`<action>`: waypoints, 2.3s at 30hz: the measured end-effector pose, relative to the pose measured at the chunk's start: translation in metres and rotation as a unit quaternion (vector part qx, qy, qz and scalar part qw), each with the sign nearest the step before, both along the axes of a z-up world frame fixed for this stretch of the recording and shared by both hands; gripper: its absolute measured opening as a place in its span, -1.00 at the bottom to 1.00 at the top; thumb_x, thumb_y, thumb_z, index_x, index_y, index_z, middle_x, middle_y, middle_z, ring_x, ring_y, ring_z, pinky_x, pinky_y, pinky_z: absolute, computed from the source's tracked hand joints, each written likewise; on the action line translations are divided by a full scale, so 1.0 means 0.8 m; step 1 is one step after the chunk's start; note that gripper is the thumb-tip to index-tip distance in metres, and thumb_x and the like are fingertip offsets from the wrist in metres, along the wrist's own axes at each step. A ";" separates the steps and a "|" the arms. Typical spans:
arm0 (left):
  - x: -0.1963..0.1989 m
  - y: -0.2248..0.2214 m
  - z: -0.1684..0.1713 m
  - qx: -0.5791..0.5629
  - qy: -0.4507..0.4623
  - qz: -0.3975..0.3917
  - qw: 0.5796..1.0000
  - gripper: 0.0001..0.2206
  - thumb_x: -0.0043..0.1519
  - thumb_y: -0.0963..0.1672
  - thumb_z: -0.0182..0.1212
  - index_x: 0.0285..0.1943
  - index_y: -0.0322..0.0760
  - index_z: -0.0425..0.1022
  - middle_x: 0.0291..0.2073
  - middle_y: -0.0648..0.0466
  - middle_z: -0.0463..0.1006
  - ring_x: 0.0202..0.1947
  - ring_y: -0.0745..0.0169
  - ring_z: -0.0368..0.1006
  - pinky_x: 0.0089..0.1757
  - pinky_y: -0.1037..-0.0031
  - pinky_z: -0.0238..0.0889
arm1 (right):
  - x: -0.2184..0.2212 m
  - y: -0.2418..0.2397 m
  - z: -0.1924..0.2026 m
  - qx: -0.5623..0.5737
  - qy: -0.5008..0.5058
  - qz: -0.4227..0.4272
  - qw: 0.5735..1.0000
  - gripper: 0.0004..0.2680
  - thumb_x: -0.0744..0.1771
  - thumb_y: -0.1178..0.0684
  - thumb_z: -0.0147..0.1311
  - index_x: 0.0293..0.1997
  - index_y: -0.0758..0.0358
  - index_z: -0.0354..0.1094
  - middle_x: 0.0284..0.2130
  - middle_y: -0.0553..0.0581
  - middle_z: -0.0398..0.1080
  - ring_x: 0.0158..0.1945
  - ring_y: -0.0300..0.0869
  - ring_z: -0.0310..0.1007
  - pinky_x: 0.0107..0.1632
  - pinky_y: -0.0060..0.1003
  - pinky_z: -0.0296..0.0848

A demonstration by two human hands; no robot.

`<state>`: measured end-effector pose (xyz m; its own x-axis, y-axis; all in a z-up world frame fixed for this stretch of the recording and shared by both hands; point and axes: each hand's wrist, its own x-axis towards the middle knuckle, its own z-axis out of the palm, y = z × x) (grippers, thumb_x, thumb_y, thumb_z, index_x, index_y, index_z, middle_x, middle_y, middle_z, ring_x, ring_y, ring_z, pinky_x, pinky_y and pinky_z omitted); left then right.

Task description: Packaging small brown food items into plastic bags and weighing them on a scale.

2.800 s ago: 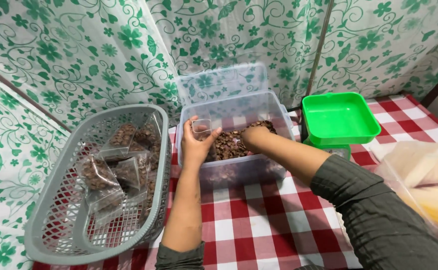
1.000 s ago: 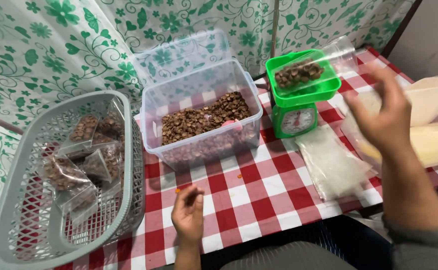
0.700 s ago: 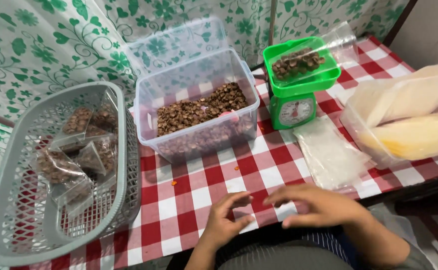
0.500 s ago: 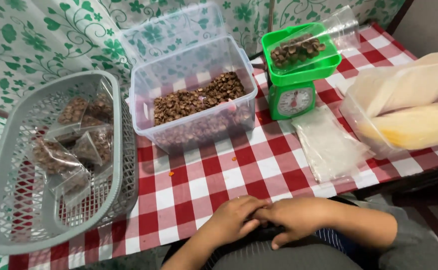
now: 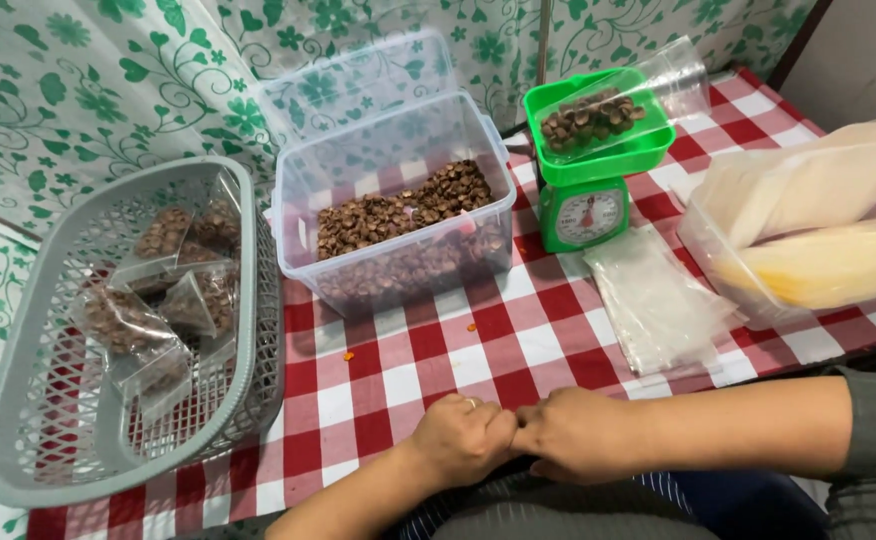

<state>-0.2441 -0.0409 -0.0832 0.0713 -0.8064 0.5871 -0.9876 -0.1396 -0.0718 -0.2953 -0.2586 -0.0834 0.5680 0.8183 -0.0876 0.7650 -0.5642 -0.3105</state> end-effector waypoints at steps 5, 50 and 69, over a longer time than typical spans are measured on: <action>0.009 -0.007 0.006 -0.043 -0.006 0.016 0.999 -0.66 0.43 0.03 0.06 -0.33 -0.22 0.33 -0.56 0.08 0.32 -0.62 0.16 0.24 -0.53 0.36 0.03 | 0.007 -0.006 0.014 -0.027 0.028 -0.048 0.998 -0.70 0.32 -0.12 0.23 0.06 0.11 0.25 -0.24 0.27 0.38 -0.32 0.24 0.44 -0.27 0.20 0.39; 0.023 0.068 0.043 -0.274 0.230 0.115 0.927 -0.86 0.25 -0.12 0.30 -0.11 -0.29 0.59 -0.29 0.00 0.65 -0.28 0.18 0.61 -0.21 0.47 0.53 | 0.086 -0.103 0.235 0.464 -0.276 -0.210 0.815 -0.66 0.32 0.51 0.14 0.20 0.42 0.25 -0.20 0.29 0.50 -0.09 -0.05 0.61 0.01 -0.29 0.68; 0.009 0.007 -0.034 -0.366 0.542 0.101 0.749 -0.86 0.21 -0.12 0.37 -0.19 -0.30 0.62 -0.30 0.00 0.71 -0.23 0.26 0.63 -0.19 0.53 0.49 | 0.070 0.019 0.084 0.362 0.140 -0.218 0.895 -0.66 0.24 -0.02 0.36 0.08 0.09 0.40 -0.20 0.07 0.61 -0.10 -0.24 0.66 -0.02 -0.38 0.67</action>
<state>-0.2373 -0.0355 -0.1101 0.9041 -0.2046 0.3752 -0.3629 0.0961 0.9269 -0.2390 -0.2438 -0.0162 0.8863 0.4232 0.1879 0.3562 -0.3638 -0.8607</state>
